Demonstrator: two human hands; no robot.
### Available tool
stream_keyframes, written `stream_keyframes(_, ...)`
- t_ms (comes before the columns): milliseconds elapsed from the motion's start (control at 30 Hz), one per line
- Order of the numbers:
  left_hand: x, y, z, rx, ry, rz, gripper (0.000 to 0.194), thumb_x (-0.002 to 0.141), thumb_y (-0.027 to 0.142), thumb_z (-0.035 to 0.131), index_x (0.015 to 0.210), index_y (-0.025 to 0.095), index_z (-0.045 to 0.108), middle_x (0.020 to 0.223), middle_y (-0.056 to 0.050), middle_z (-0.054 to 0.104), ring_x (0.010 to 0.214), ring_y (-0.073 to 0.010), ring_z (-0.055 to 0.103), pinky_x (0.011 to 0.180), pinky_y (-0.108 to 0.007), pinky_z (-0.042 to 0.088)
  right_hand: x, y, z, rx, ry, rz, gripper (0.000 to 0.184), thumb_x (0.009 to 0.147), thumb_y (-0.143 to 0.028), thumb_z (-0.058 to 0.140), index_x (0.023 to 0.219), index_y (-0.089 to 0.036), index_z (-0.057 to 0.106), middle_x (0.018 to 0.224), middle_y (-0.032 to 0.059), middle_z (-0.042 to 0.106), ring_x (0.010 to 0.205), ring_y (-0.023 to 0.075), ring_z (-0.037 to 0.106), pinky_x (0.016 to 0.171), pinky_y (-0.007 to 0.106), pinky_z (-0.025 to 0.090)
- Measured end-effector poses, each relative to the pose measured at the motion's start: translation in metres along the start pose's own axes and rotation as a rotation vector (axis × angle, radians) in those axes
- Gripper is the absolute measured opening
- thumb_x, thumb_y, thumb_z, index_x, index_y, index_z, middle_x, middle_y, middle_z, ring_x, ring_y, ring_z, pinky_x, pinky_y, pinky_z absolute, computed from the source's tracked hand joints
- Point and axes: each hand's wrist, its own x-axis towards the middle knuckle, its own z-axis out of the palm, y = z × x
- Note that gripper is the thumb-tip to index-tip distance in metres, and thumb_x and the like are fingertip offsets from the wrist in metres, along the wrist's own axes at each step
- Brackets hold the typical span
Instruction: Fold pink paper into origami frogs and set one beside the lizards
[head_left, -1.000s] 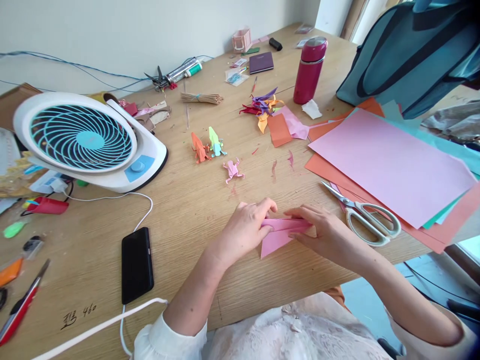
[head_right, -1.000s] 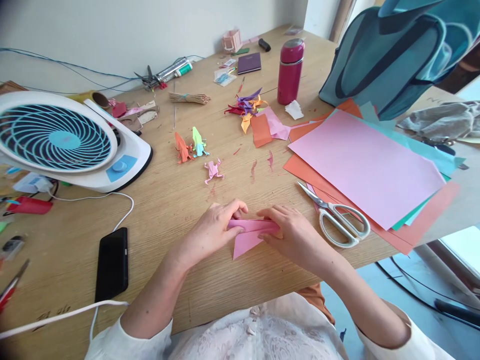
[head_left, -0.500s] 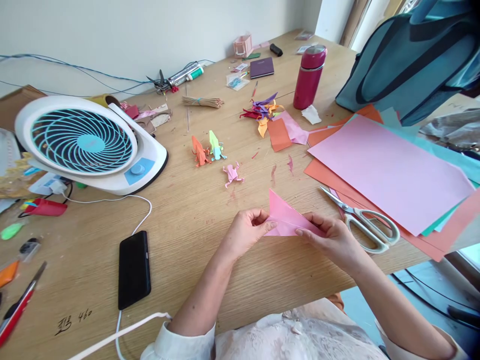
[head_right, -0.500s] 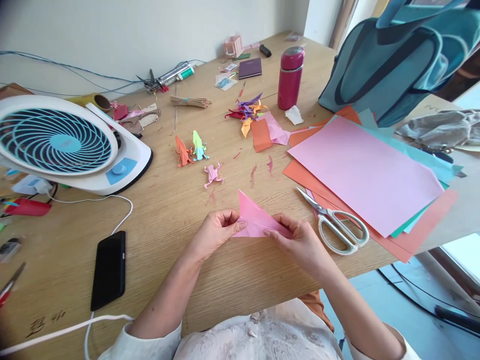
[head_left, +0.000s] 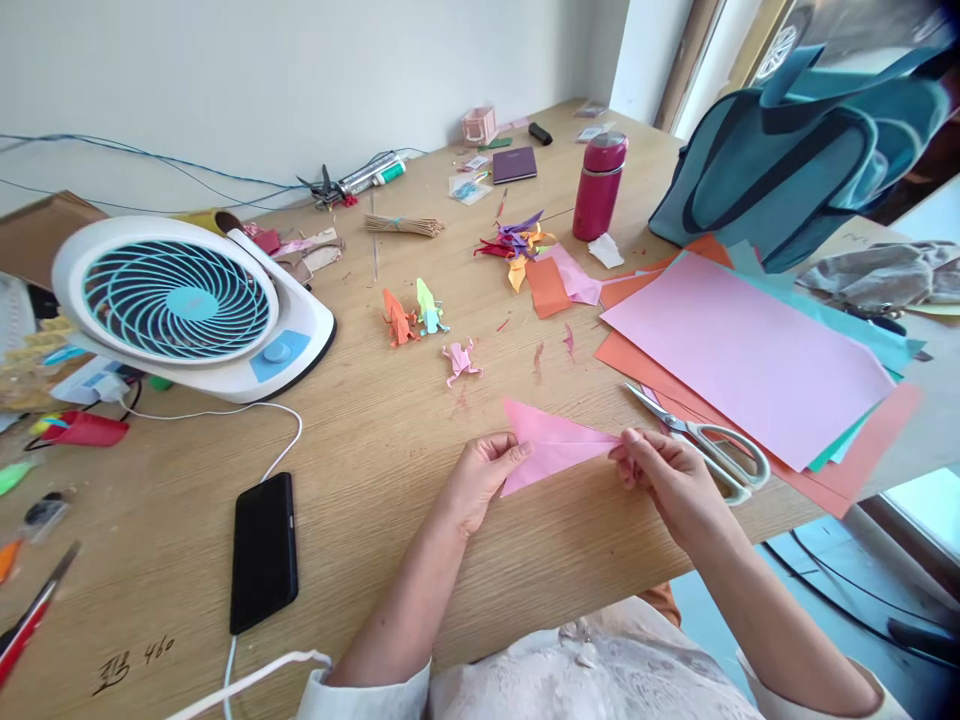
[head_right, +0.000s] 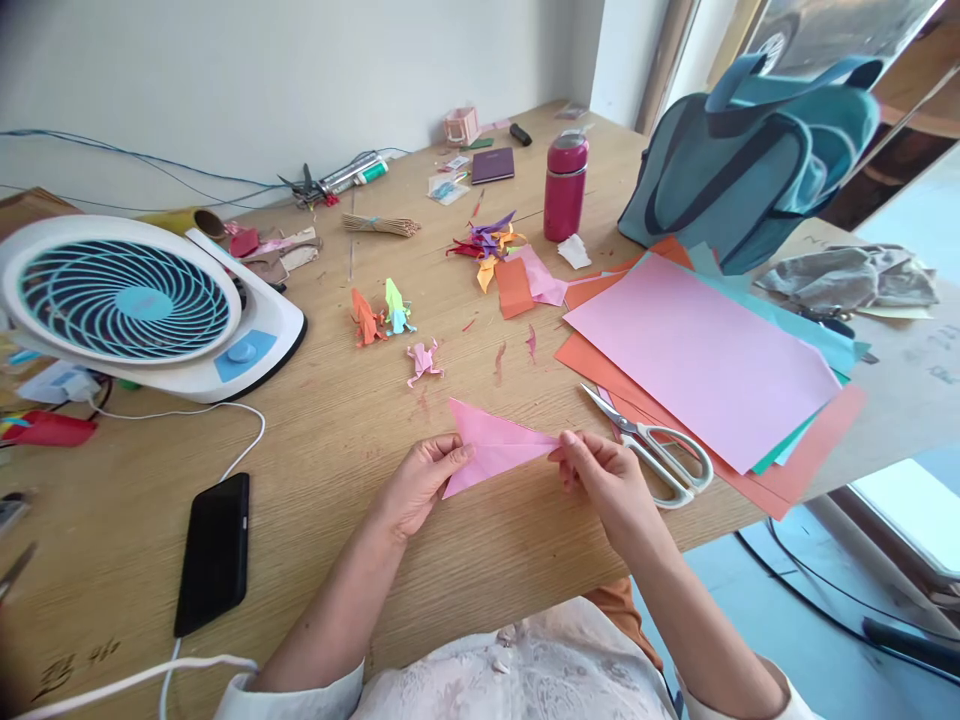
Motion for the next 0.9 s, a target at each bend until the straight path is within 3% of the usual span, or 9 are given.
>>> stream_keyframes(100,0.0,-0.003,0.003,-0.105,0.044,0.012,0.038,0.055,0.04,0.092,0.071,0.013,0.07,0.067,0.001,0.066,0.06,-0.0071,0.055,0.058,-0.017,0.041,-0.002,0.003,0.003,0.026,0.079,-0.087,0.033,0.087,-0.054,0.066,0.087,-0.021,0.072,0.071,0.0006,0.062,0.063,0.0118,0.053,0.059,0.022,0.045)
stream_keyframes(267,0.001,-0.011,0.015,-0.213,0.072,0.055,0.044,0.056,0.036,0.093,0.091,0.017,0.074,0.085,-0.002,0.074,0.073,-0.0096,0.064,0.067,-0.019,0.049,-0.006,0.0,0.027,0.034,-0.097,-0.157,0.032,0.086,-0.045,0.071,0.109,-0.024,0.068,0.089,0.0026,0.066,0.074,0.0143,0.058,0.066,0.024,0.049)
stream_keyframes(433,-0.002,-0.024,0.028,-0.293,0.006,0.077,0.039,0.066,0.033,0.089,0.097,0.014,0.073,0.096,-0.007,0.074,0.077,-0.0119,0.065,0.072,-0.022,0.051,-0.006,0.002,0.047,0.055,-0.209,-0.141,0.029,0.087,-0.047,0.068,0.099,-0.021,0.067,0.09,0.0049,0.068,0.081,0.0184,0.062,0.073,0.029,0.052)
stream_keyframes(567,0.001,-0.025,0.021,-0.178,-0.021,0.099,0.038,0.072,0.04,0.084,0.094,0.012,0.07,0.094,-0.009,0.072,0.077,-0.0127,0.064,0.07,-0.022,0.048,-0.006,0.007,0.045,-0.04,-0.149,-0.146,0.029,0.09,-0.048,0.064,0.088,-0.019,0.065,0.079,0.0032,0.064,0.07,0.0163,0.058,0.062,0.026,0.047)
stream_keyframes(633,0.004,-0.019,0.01,-0.093,0.06,0.218,0.04,0.078,0.046,0.078,0.101,0.016,0.065,0.097,-0.006,0.07,0.078,-0.0114,0.063,0.067,-0.02,0.046,-0.006,0.007,0.039,-0.133,-0.097,-0.178,0.028,0.092,-0.047,0.06,0.091,-0.019,0.064,0.079,0.0029,0.063,0.069,0.016,0.056,0.06,0.026,0.045)
stream_keyframes(767,0.008,0.003,-0.012,0.091,0.339,0.541,0.04,0.087,0.053,0.066,0.108,0.02,0.059,0.102,-0.005,0.065,0.083,-0.0107,0.061,0.074,-0.021,0.046,-0.005,-0.001,0.031,-0.367,-0.046,-0.27,0.021,0.095,-0.039,0.055,0.088,-0.02,0.061,0.073,0.0007,0.06,0.066,0.0152,0.056,0.059,0.025,0.042)
stream_keyframes(833,0.007,0.012,-0.016,0.22,0.313,0.627,0.04,0.087,0.051,0.066,0.11,0.019,0.059,0.104,-0.006,0.065,0.089,-0.0133,0.061,0.08,-0.024,0.047,-0.006,-0.008,0.03,-0.489,-0.043,-0.35,0.018,0.096,-0.034,0.054,0.085,-0.02,0.06,0.07,-0.0008,0.057,0.062,0.0139,0.053,0.058,0.025,0.041)
stream_keyframes(900,0.005,0.018,-0.014,0.331,0.208,0.664,0.043,0.086,0.048,0.069,0.117,0.02,0.058,0.109,-0.008,0.064,0.097,-0.0161,0.061,0.085,-0.027,0.047,-0.008,-0.014,0.031,-0.582,-0.062,-0.414,0.017,0.096,-0.031,0.054,0.084,-0.021,0.06,0.068,-0.0017,0.055,0.061,0.0131,0.05,0.056,0.025,0.038)
